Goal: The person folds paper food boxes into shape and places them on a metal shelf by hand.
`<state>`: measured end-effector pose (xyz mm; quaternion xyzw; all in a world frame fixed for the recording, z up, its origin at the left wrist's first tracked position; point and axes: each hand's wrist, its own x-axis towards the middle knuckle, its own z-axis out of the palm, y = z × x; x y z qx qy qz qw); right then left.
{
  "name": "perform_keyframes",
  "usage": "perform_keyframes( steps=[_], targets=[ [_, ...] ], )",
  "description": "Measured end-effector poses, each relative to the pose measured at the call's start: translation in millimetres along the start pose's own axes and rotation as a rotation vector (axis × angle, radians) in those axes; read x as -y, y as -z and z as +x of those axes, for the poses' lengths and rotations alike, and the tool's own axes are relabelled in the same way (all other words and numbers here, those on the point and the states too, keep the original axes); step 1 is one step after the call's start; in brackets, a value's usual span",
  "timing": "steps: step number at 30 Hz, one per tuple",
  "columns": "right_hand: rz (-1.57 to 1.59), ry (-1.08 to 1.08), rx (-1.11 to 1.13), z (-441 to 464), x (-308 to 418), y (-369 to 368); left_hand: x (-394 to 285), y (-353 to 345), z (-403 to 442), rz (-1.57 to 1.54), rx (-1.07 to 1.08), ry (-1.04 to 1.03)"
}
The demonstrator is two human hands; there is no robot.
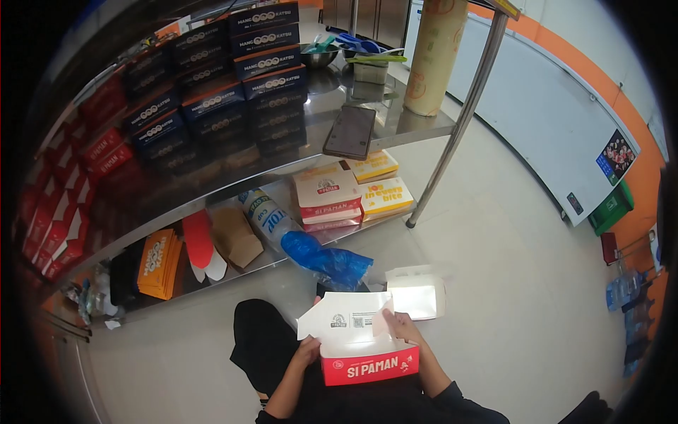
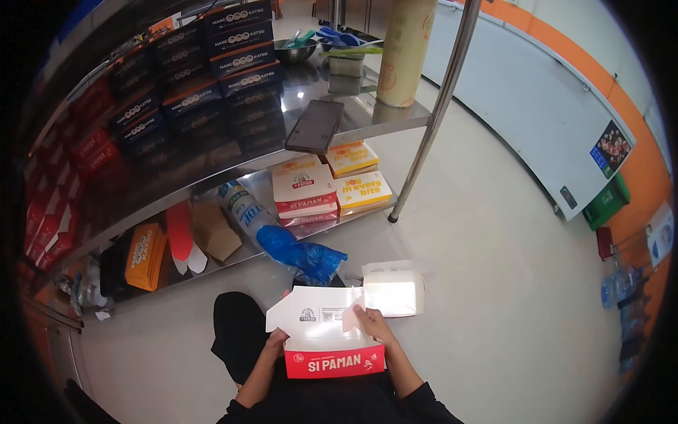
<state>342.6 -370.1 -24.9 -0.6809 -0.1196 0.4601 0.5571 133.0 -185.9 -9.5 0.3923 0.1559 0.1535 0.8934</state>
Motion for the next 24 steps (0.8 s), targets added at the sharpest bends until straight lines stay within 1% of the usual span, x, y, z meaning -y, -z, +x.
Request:
perform_keyframes(
  steps=[2,4,5,6,7,8,9,10,12,13,14,15,16,17,18,19,20,21,22,23,24],
  targets=[
    [0.019,0.036,-0.017,-1,5,-2,-20,-19,2,-0.028,0.064,-0.087],
    [0.037,0.067,-0.031,-6,13,-6,-28,-21,6,-0.566,0.14,0.007],
    [0.064,0.047,-0.033,-9,16,-8,-30,-24,6,-0.376,0.025,0.033],
    [0.091,0.028,-0.035,-10,18,-10,-25,-16,6,-0.375,0.023,0.03],
    [0.091,0.028,-0.032,-6,12,-8,-17,-5,6,-0.163,0.013,0.128],
    [0.01,0.097,0.002,0,2,-5,-8,6,6,0.048,0.003,0.224],
    [-0.071,0.166,0.037,4,-3,-4,-18,-14,8,0.005,0.026,0.06],
    [-0.072,0.166,0.041,-3,11,-11,-23,-15,15,0.005,0.023,0.057],
    [0.023,0.531,0.064,-19,39,-26,-26,-9,26,0.794,0.025,0.078],
    [0.022,0.531,0.069,-21,45,-26,-21,-7,32,0.908,-0.073,-0.053],
    [0.076,0.456,0.107,-21,51,-24,-17,-3,33,0.908,-0.077,-0.057],
    [0.129,0.382,0.142,-20,54,-24,-20,-6,36,0.99,-0.184,-0.085],
    [0.128,0.386,0.144,-10,50,-24,-22,-11,38,1.07,-0.292,-0.113],
    [0.041,0.502,0.026,6,42,-26,-20,-18,38,1.04,-0.325,-0.217],
    [-0.046,0.616,-0.093,12,43,-28,-19,-18,40,1.039,-0.325,-0.219],
    [-0.047,0.62,-0.092,12,44,-25,-19,-18,43,0.861,-0.27,-0.304],
    [0.024,0.564,0.015,12,46,-19,-20,-17,45,0.682,-0.215,-0.387],
    [0.093,0.505,0.123,9,54,-16,-25,-16,44,0.683,-0.216,-0.392],
    [0.093,0.507,0.128,-1,70,-18,-34,-14,41,0.587,-0.131,-0.309],
    [0.091,0.42,0.181,-12,88,-18,-41,-11,38,0.49,-0.047,-0.226],
    [0.089,0.332,0.234,-18,98,-17,-43,-7,36,0.49,-0.049,-0.227]
  ],
)
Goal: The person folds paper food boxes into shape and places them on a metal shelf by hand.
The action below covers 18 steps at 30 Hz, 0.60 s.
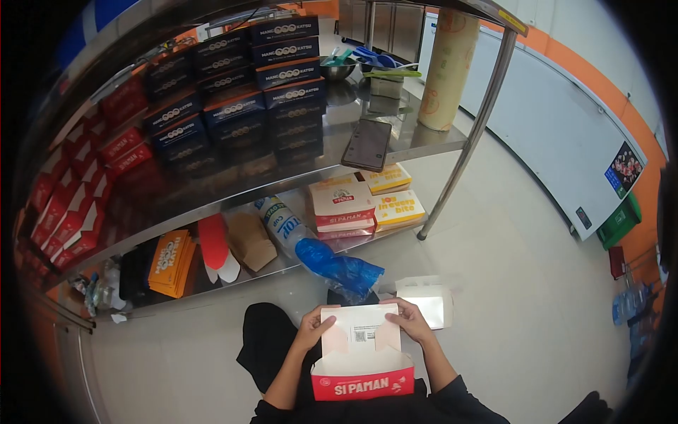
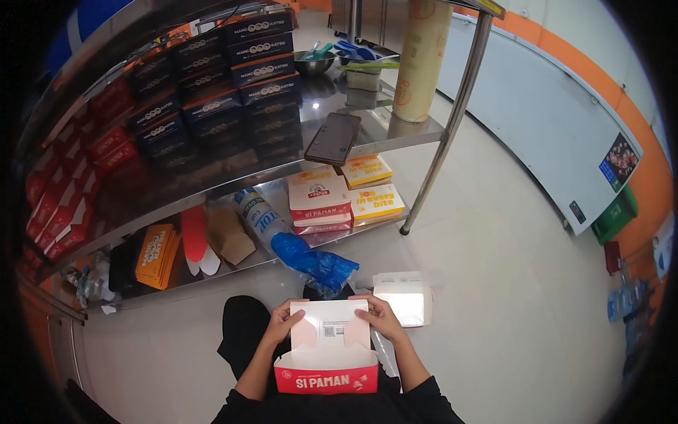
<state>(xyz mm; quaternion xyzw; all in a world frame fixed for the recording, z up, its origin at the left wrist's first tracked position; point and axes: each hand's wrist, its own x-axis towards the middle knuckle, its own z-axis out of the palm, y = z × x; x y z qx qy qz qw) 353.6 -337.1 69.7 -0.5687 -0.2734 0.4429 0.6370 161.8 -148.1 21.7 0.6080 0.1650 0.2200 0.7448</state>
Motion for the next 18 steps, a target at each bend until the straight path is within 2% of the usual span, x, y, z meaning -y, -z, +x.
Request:
perform_keyframes(
  steps=[1,3,6,8,13,15,17,18],
  targets=[
    [-0.001,0.0,0.003,1,-2,4,0,4,0,-0.051,0.033,0.038],
    [-0.204,0.071,0.007,4,-12,12,5,11,-1,-0.103,0.065,0.075],
    [-0.04,0.121,0.015,10,-29,12,18,14,-2,-0.048,0.069,0.09],
    [-0.058,0.114,0.011,11,-41,18,23,10,-2,-0.055,-0.071,0.025],
    [0.006,0.172,0.07,20,-14,13,-16,-3,9,-0.042,-0.107,-0.004],
    [-0.151,0.113,0.099,26,8,14,-18,-2,14,-0.059,-0.104,0.005],
    [-0.17,0.116,0.128,32,32,13,-7,8,21,0.187,-0.146,-0.1],
    [-0.189,0.116,0.154,35,41,14,-23,3,23,0.189,-0.144,-0.104]
  ],
)
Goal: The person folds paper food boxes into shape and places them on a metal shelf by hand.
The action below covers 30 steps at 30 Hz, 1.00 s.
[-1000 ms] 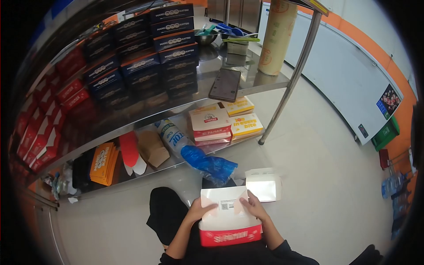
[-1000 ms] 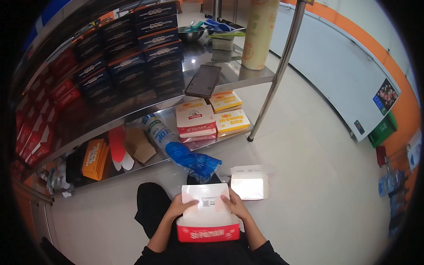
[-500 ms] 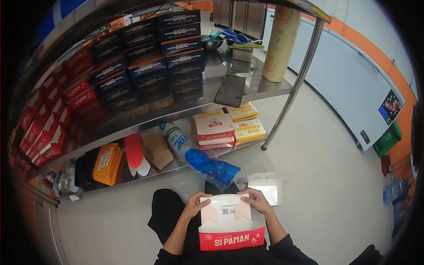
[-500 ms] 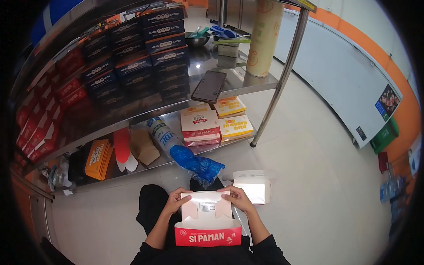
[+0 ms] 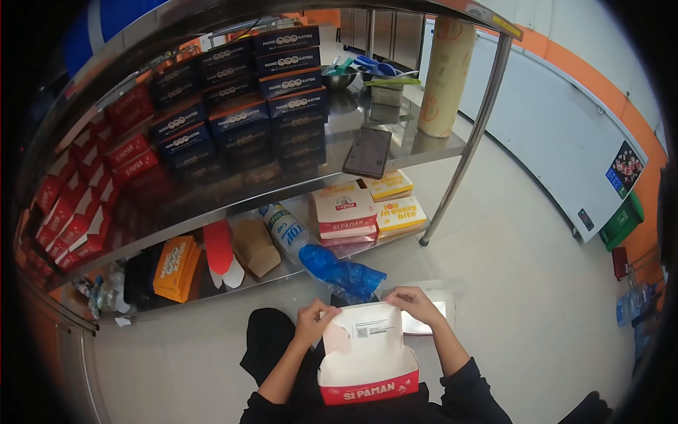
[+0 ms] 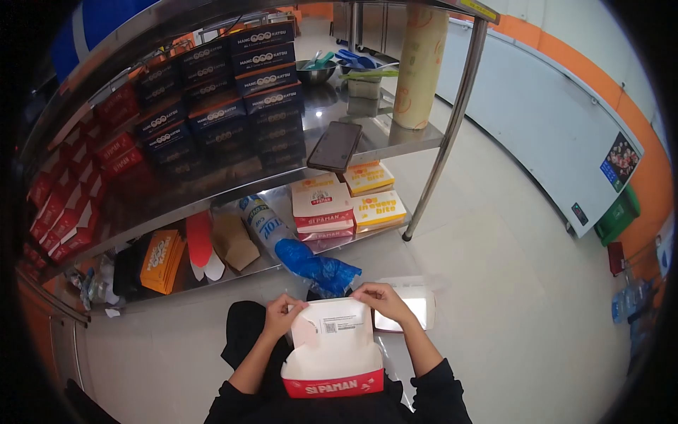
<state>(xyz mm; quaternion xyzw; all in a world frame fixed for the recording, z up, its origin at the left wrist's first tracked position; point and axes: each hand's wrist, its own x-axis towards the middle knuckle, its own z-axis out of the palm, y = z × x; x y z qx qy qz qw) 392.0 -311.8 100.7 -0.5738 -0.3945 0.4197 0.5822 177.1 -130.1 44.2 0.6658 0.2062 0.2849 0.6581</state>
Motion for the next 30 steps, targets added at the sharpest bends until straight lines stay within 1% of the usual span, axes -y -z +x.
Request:
perform_keyframes(
  steps=[1,2,3,4,5,6,7,9,10,11,12,13,14,16,17,19,20,22,23,24,26,28,30],
  targets=[
    [-0.129,-0.044,0.067,7,-9,11,-16,-3,2,0.296,0.05,-0.388],
    [-0.128,-0.045,0.066,7,0,10,-28,-7,1,0.591,0.099,-0.773],
    [-0.149,-0.096,0.169,6,10,9,-30,-12,-1,0.651,0.112,-0.917],
    [-0.17,-0.148,0.276,6,16,8,-31,-13,-6,0.65,0.109,-0.914],
    [-0.176,-0.222,0.318,6,7,11,-31,-14,-10,0.705,0.16,-0.979],
    [-0.176,-0.226,0.323,3,6,10,-30,-15,-14,0.76,0.212,-1.045],
    [-0.282,-0.202,0.329,-1,7,8,-26,-14,-14,0.724,0.215,-1.082],
    [-0.471,-0.147,0.301,-11,14,2,-25,-12,-20,0.712,0.246,-1.039],
    [-0.469,-0.152,0.302,-14,15,-2,-25,-12,-22,0.7,0.28,-1.003],
    [-0.481,-0.091,0.258,-18,14,-7,-26,-13,-25,0.698,0.281,-0.998],
    [-0.493,-0.03,0.212,-22,13,-11,-30,-16,-29,0.519,0.328,-0.625],
    [-0.537,-0.031,0.183,-25,14,-15,-34,-17,-32,0.335,0.364,-0.254],
    [-0.535,-0.035,0.183,-28,16,-18,-37,-17,-33,0.333,0.365,-0.249],
    [-0.615,0.0,0.152,-32,20,-24,-42,-18,-30,0.201,0.42,0.094],
    [-0.615,-0.003,0.153,-34,24,-27,-44,-18,-29,0.198,0.42,0.097],
    [-0.819,0.082,0.208,-35,29,-33,-49,-18,-29,0.364,0.604,0.176],
    [-0.818,0.081,0.212,-35,26,-37,-56,-19,-27,0.364,0.602,0.178],
    [-0.874,0.195,0.238,-35,22,-45,-71,-28,-23,0.677,0.705,0.177],
    [-0.931,0.23,0.236,-36,25,-50,-70,-32,-26,0.738,0.653,0.101],
    [-0.933,0.229,0.234,-35,27,-55,-69,-36,-29,0.736,0.654,0.099],
    [-1.146,0.194,0.342,-36,30,-61,-68,-41,-32,0.846,0.519,-0.254],
    [-1.191,0.184,0.377,-36,34,-55,-71,-39,-34,0.825,0.497,-0.263],
    [-1.23,0.097,0.318,-39,32,-37,-72,-26,-36,0.903,0.454,-0.262]
  ],
)
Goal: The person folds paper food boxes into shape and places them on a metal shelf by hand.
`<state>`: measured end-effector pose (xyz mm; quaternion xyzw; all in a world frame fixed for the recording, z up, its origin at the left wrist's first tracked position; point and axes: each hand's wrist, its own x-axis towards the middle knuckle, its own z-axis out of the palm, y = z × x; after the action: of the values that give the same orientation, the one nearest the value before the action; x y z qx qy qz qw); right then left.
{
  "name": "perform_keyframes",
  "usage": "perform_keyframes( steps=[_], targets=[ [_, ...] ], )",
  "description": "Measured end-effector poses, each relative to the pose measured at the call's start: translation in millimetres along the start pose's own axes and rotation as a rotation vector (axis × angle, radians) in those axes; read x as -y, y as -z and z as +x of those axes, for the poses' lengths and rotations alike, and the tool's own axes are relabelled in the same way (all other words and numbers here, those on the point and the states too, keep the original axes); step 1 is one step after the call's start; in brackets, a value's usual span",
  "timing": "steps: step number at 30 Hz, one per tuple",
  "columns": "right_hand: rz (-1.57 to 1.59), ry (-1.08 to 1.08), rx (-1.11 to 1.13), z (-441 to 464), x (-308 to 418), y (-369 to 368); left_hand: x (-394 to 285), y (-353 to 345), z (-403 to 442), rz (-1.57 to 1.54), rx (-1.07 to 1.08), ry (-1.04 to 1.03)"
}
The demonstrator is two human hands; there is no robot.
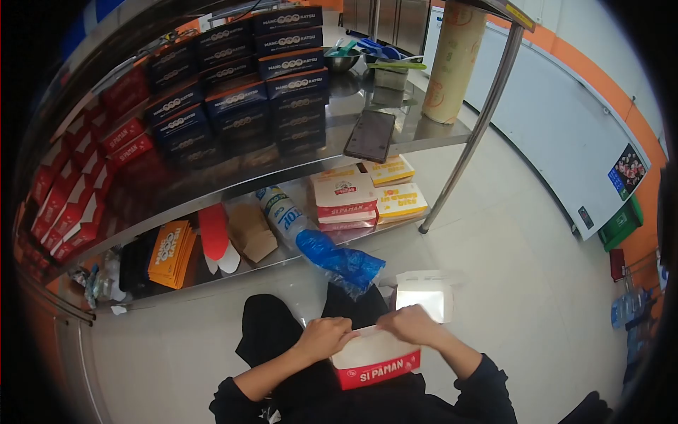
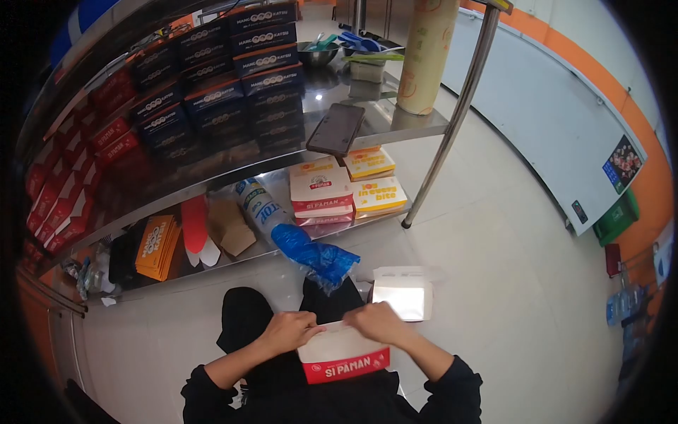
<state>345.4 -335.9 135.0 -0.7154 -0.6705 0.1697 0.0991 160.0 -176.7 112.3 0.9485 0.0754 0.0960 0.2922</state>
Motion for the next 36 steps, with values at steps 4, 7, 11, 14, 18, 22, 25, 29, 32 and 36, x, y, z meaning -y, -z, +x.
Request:
perform_keyframes(
  steps=[4,7,11,14,18,22,25,29,32,36],
  targets=[
    [0.385,-0.041,-0.018,-29,-46,5,25,32,-16,-0.288,-0.05,0.143],
    [0.67,-0.168,-0.456,-20,-5,25,12,34,-18,-0.27,-0.059,0.087],
    [0.428,0.124,-0.106,-4,-10,25,-2,32,-3,-0.226,-0.114,-0.109],
    [0.421,0.138,-0.059,-6,-15,21,9,28,-5,-0.196,-0.168,-0.168],
    [0.452,0.104,-0.106,-14,-3,22,5,28,-18,-0.277,-0.167,-0.146],
    [0.341,0.148,-0.335,-17,-4,14,8,27,-26,-0.344,-0.196,-0.029],
    [0.398,0.133,-0.505,-21,14,34,30,19,-27,-0.856,-0.131,0.075],
    [0.44,0.178,-0.567,-29,11,40,84,-43,-76,-1.418,0.183,0.253],
    [0.356,0.126,-0.333,-33,14,42,80,-53,-93,-1.425,0.313,0.36],
    [-0.105,0.086,-0.268,-26,43,71,49,-47,-95,-1.306,0.011,0.309]
  ],
)
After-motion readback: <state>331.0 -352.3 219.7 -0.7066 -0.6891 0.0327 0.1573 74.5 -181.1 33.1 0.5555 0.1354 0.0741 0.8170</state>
